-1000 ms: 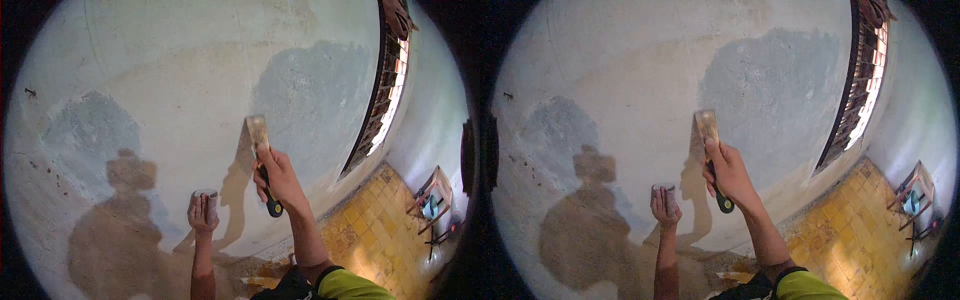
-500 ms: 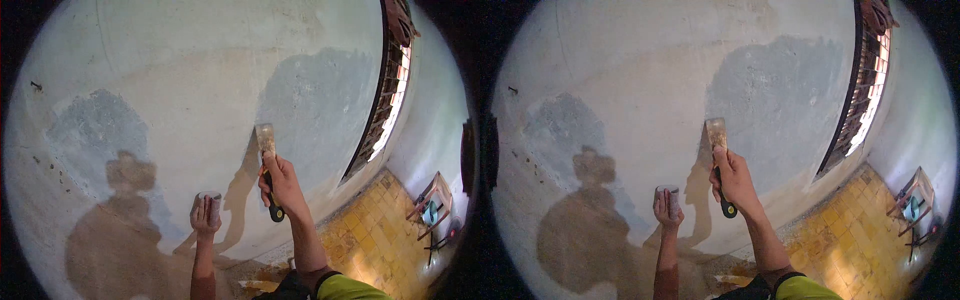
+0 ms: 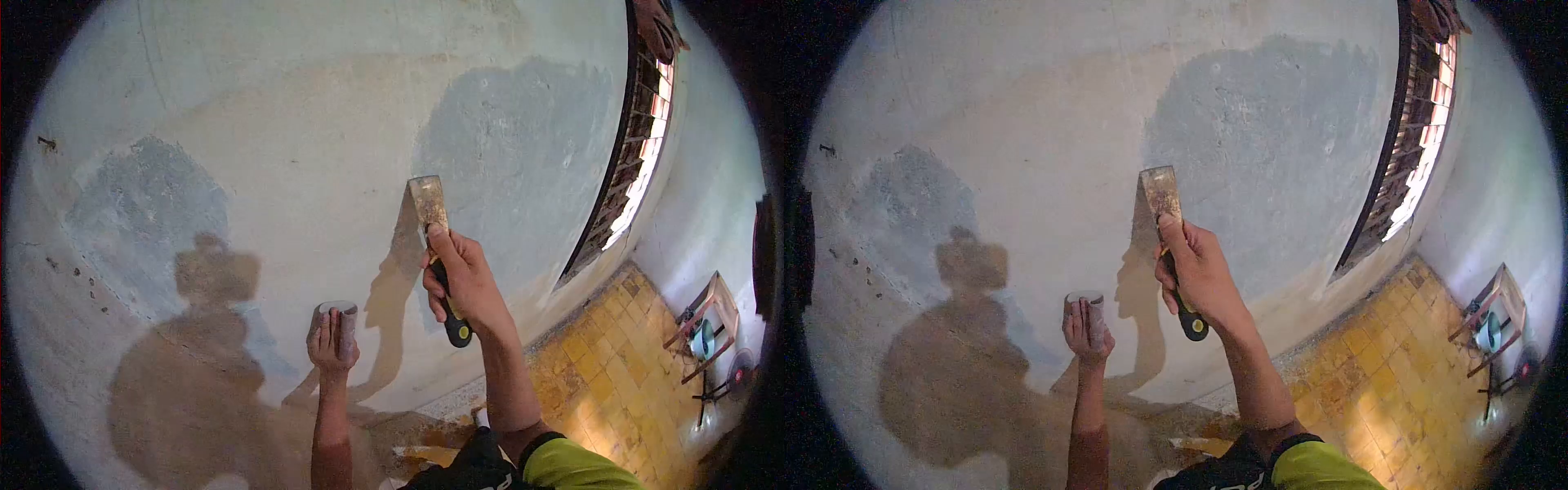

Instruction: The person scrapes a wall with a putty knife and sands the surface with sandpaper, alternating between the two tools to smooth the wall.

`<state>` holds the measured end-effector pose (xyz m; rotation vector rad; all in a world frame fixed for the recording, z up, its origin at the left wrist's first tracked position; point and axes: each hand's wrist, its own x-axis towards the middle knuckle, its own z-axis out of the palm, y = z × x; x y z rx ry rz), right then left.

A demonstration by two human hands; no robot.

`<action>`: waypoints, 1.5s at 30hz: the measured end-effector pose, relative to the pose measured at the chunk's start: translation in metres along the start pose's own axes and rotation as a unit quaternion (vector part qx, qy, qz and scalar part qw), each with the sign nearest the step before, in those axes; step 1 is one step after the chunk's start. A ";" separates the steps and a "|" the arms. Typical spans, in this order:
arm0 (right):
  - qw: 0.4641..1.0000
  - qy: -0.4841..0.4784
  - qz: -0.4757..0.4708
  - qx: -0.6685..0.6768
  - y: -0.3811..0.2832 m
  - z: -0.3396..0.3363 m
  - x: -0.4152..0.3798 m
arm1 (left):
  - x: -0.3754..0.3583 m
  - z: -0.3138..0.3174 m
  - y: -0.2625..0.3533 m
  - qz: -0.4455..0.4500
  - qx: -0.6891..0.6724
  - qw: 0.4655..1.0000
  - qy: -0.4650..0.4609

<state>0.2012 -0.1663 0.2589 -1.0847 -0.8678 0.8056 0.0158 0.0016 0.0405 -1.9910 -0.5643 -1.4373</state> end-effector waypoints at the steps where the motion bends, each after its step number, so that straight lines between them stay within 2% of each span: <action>1: 1.000 0.009 -0.003 0.002 0.006 0.002 0.001 | -0.003 0.002 0.001 -0.006 0.014 1.000 -0.006; 7: 1.000 -0.011 0.012 0.007 -0.002 0.002 0.001 | 0.010 -0.002 0.001 0.018 -0.009 0.999 0.033; 10: 1.000 -0.012 -0.004 0.011 0.000 0.002 0.001 | 0.000 -0.002 0.000 0.017 0.039 0.999 -0.015; 13: 1.000 -0.014 -0.005 0.002 0.009 -0.003 -0.004 | -0.003 0.000 0.001 -0.008 0.000 1.000 -0.016; 21: 0.999 -0.033 -0.018 0.021 -0.002 -0.001 0.006 | -0.008 0.003 -0.001 0.003 0.017 1.000 -0.010; 27: 1.000 -0.016 0.006 0.011 0.009 -0.001 0.004 | 0.001 0.000 0.000 0.012 0.011 1.000 -0.003; 32: 0.999 -0.006 -0.035 0.006 -0.007 0.006 0.004 | -0.002 -0.002 0.003 -0.004 0.003 1.000 -0.014; 38: 1.000 0.000 -0.027 -0.001 0.003 0.003 0.006 | 0.003 0.002 0.001 0.006 -0.012 1.000 0.014; 40: 0.999 0.007 -0.031 0.002 0.001 0.004 0.006 | -0.008 0.001 0.001 -0.014 0.003 0.999 -0.030; 45: 0.999 0.019 -0.023 -0.017 0.007 0.004 0.002 | -0.004 -0.002 0.000 -0.006 0.027 0.999 -0.020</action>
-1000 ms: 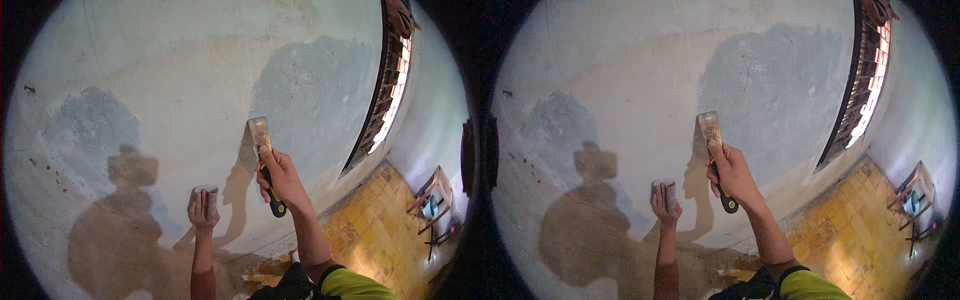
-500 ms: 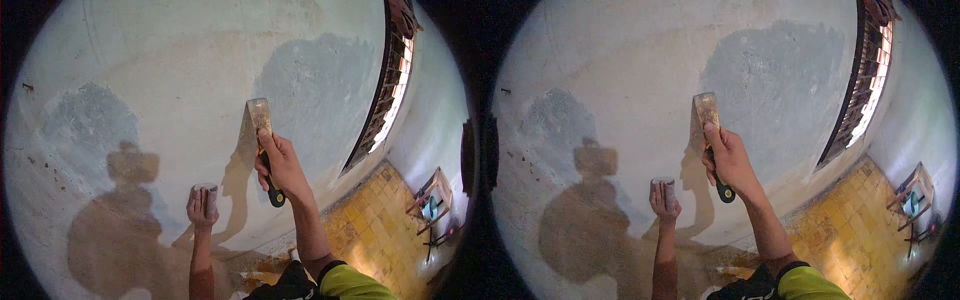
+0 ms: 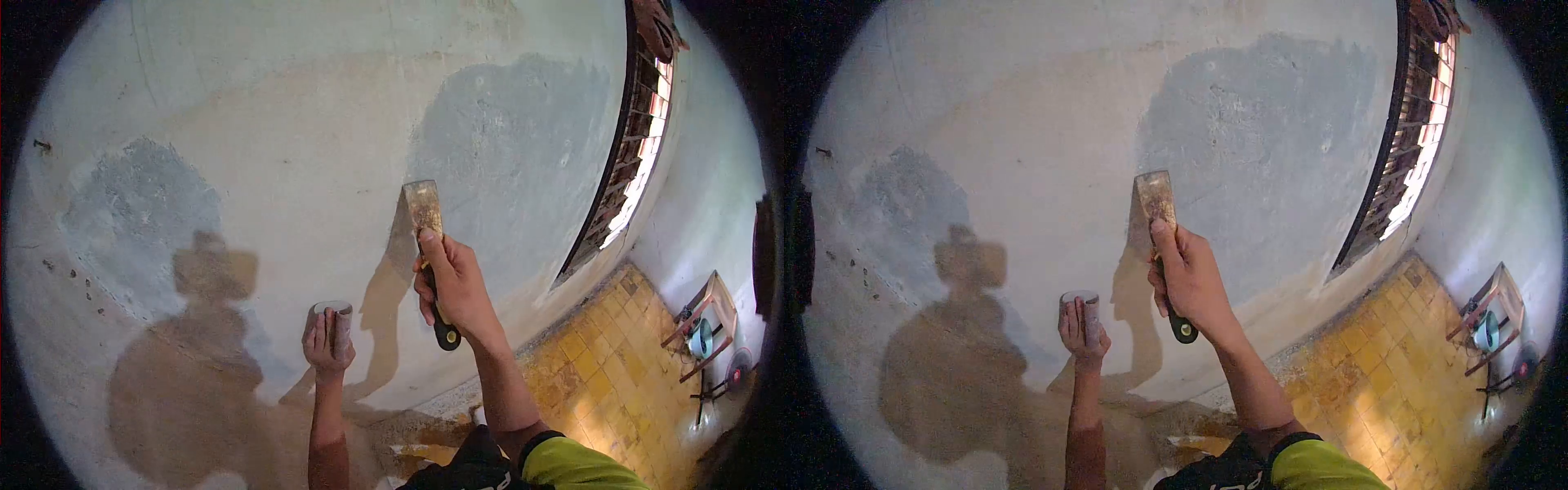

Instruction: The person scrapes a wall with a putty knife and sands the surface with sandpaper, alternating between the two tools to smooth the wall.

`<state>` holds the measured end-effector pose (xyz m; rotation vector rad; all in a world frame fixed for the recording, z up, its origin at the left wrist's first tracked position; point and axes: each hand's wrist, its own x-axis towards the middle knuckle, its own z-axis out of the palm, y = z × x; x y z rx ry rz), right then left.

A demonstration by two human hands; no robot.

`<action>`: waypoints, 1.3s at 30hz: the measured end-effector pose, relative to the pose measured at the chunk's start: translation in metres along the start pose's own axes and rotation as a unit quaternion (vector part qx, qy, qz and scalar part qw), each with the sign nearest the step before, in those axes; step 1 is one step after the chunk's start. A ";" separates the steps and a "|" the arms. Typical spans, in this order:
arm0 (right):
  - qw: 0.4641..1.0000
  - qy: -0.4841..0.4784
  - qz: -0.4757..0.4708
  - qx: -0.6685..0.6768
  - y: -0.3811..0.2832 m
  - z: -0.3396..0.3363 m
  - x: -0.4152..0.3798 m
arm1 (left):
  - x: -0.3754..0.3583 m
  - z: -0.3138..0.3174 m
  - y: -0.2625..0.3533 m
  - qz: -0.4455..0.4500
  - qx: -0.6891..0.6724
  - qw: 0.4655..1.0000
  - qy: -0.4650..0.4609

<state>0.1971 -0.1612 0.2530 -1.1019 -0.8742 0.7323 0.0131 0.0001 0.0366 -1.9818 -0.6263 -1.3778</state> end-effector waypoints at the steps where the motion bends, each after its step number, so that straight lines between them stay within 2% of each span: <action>1: 1.000 0.003 -0.005 0.005 -0.001 0.001 0.003 | 0.002 -0.001 0.001 0.005 0.008 1.000 -0.003; 4: 1.000 0.005 -0.010 0.005 -0.002 0.000 0.004 | 0.000 0.003 0.000 -0.005 -0.027 1.000 0.006; 17: 0.999 0.018 -0.024 -0.028 -0.004 0.001 -0.003 | 0.000 0.004 -0.001 0.004 -0.033 0.999 0.018; 20: 1.000 0.010 0.000 -0.023 0.000 0.000 0.000 | 0.003 0.003 -0.001 0.011 -0.014 1.000 0.013; 23: 1.000 0.009 -0.019 0.011 -0.008 0.003 0.007 | -0.001 0.002 -0.001 0.018 0.020 1.000 0.004; 25: 1.000 0.011 -0.024 -0.007 -0.005 0.001 0.006 | -0.001 0.003 0.001 -0.009 -0.041 0.999 0.013; 27: 0.999 0.011 -0.030 -0.022 -0.002 -0.001 0.002 | -0.002 0.003 0.002 -0.006 -0.024 1.000 0.009; 29: 0.999 0.006 0.001 -0.035 -0.002 -0.002 -0.003 | 0.001 0.003 -0.001 0.002 -0.005 1.000 0.010; 35: 1.000 0.004 -0.029 0.011 -0.008 0.002 0.007 | 0.004 0.001 0.003 0.015 -0.005 1.000 0.026; 37: 1.000 0.002 -0.018 0.001 -0.006 -0.001 0.000 | 0.002 -0.002 0.002 0.005 0.005 1.000 -0.014; 39: 1.000 -0.003 -0.011 -0.009 -0.006 0.000 0.001 | 0.008 0.000 0.002 0.011 -0.001 1.000 0.010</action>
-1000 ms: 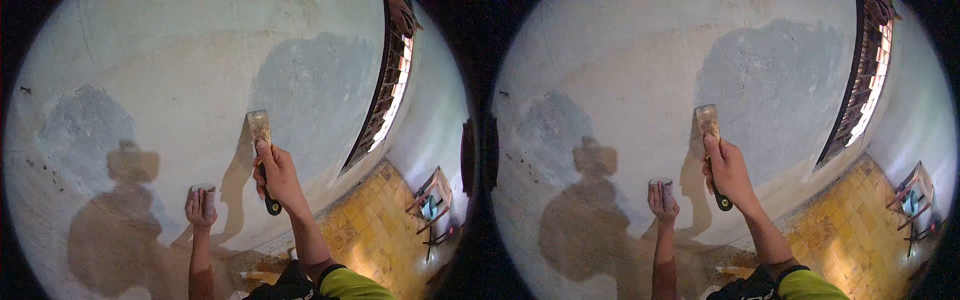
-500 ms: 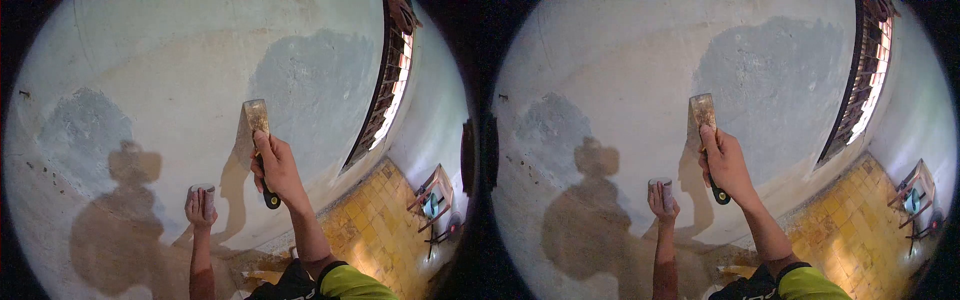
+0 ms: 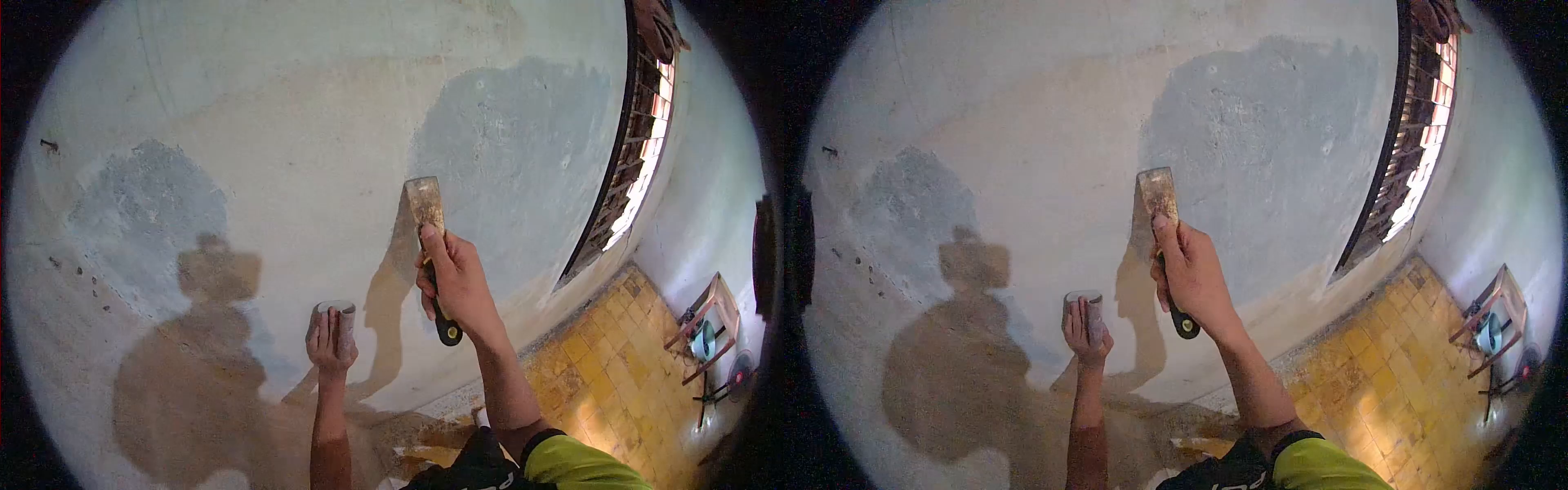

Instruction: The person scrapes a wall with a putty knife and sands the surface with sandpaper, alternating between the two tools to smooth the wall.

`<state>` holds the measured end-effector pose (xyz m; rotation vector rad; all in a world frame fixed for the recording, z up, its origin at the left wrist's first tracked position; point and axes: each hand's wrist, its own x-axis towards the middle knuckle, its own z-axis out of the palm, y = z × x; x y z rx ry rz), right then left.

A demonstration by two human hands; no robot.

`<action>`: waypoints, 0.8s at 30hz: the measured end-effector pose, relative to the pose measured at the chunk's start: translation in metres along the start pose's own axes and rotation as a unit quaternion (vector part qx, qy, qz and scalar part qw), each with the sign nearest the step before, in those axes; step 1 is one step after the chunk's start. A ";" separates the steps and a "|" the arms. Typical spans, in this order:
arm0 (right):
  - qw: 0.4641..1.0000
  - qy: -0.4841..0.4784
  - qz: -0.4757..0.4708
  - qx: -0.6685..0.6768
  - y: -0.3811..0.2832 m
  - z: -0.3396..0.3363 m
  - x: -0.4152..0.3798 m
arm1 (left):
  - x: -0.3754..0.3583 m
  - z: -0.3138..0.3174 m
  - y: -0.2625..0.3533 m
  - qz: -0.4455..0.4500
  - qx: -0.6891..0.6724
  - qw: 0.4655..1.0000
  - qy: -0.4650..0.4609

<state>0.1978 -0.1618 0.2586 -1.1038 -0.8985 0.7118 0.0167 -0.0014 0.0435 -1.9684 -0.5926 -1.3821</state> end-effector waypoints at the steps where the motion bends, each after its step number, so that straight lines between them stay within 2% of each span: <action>1: 1.000 0.008 -0.005 0.001 0.000 0.001 0.005 | 0.002 0.000 0.001 0.005 -0.008 1.000 0.021; 14: 0.999 -0.025 0.000 0.031 -0.011 -0.005 0.009 | -0.008 0.002 -0.001 -0.013 -0.042 0.999 0.005; 18: 0.999 -0.032 -0.013 0.023 -0.004 -0.010 0.004 | -0.001 -0.001 0.001 0.009 0.002 1.000 0.005; 21: 0.999 -0.029 0.022 0.024 -0.006 -0.011 0.007 | -0.001 0.001 -0.002 0.003 -0.001 1.000 0.007; 24: 0.999 -0.030 -0.009 0.015 -0.014 -0.007 0.012 | -0.005 0.005 -0.003 -0.004 -0.022 1.000 0.007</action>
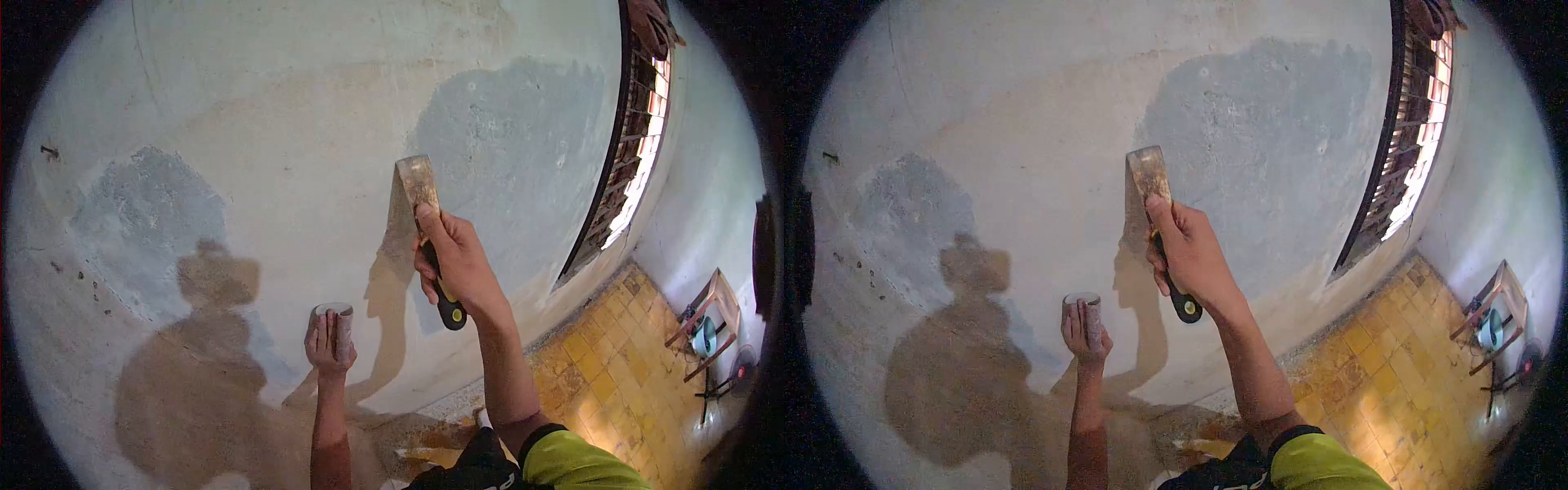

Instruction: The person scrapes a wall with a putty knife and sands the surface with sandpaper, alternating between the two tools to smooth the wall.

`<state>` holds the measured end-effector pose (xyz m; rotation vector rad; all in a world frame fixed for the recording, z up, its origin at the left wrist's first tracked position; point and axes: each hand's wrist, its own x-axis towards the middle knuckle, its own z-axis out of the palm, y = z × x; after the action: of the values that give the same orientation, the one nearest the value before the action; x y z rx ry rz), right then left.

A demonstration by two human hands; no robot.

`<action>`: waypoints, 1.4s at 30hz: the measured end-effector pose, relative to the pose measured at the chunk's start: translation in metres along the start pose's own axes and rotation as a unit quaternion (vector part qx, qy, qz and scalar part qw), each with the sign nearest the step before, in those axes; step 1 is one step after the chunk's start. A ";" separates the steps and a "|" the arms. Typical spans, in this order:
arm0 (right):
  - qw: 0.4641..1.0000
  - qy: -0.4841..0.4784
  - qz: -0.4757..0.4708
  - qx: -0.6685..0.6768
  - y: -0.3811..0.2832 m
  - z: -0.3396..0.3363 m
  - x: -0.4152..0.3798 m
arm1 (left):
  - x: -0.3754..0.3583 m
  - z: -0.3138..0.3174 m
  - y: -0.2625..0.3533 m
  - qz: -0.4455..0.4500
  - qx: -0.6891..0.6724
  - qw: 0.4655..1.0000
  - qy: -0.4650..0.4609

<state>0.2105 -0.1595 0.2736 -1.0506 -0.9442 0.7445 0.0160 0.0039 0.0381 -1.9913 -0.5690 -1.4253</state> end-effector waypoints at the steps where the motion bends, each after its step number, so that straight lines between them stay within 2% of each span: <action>1: 1.000 0.004 -0.004 0.003 0.000 0.000 0.000 | 0.000 0.001 0.000 -0.002 -0.010 1.000 0.013; 3: 1.000 0.006 -0.010 0.005 0.002 0.000 -0.003 | -0.001 -0.001 0.001 -0.006 0.000 1.000 -0.001; 5: 1.000 -0.003 0.023 0.008 0.010 -0.002 -0.011 | -0.002 -0.003 0.000 -0.009 0.012 1.000 -0.013; 8: 1.000 0.016 -0.004 0.004 0.005 0.005 -0.004 | 0.001 -0.004 0.002 0.008 0.028 1.000 -0.008; 14: 0.998 0.050 -0.029 -0.022 0.002 0.011 -0.004 | -0.001 -0.002 0.001 -0.014 -0.015 1.000 -0.005; 16: 0.999 0.045 -0.017 -0.022 0.009 0.011 -0.009 | 0.002 -0.003 0.000 0.018 0.016 1.000 0.007; 21: 0.999 0.046 -0.002 0.002 0.005 0.013 -0.002 | -0.001 -0.005 0.000 0.000 0.013 1.000 -0.017; 23: 0.999 0.035 -0.024 0.005 0.010 0.010 -0.001 | -0.004 -0.003 0.004 -0.007 0.015 0.999 -0.030; 25: 0.999 0.037 -0.009 0.001 0.010 0.011 -0.008 | 0.000 -0.002 0.001 -0.010 -0.013 1.000 0.006; 30: 0.999 0.037 -0.010 0.005 0.001 0.014 0.003 | 0.006 -0.005 0.003 -0.006 -0.013 1.000 0.009; 32: 0.999 0.025 -0.039 0.027 -0.009 0.017 0.007 | 0.005 -0.004 0.004 -0.010 -0.012 1.000 0.008; 36: 0.999 0.033 -0.031 -0.001 0.008 0.015 -0.005 | 0.009 -0.005 0.003 0.010 -0.005 1.000 0.019; 38: 0.999 0.035 0.007 0.002 0.013 0.014 -0.006 | 0.010 -0.004 0.002 0.019 0.008 1.000 0.023; 42: 0.999 0.026 -0.018 0.023 0.001 0.013 0.002 | 0.004 -0.005 0.001 0.010 0.006 1.000 0.001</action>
<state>0.1990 -0.1527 0.2755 -1.0050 -0.8949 0.7029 0.0147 -0.0003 0.0423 -1.9816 -0.5534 -1.4080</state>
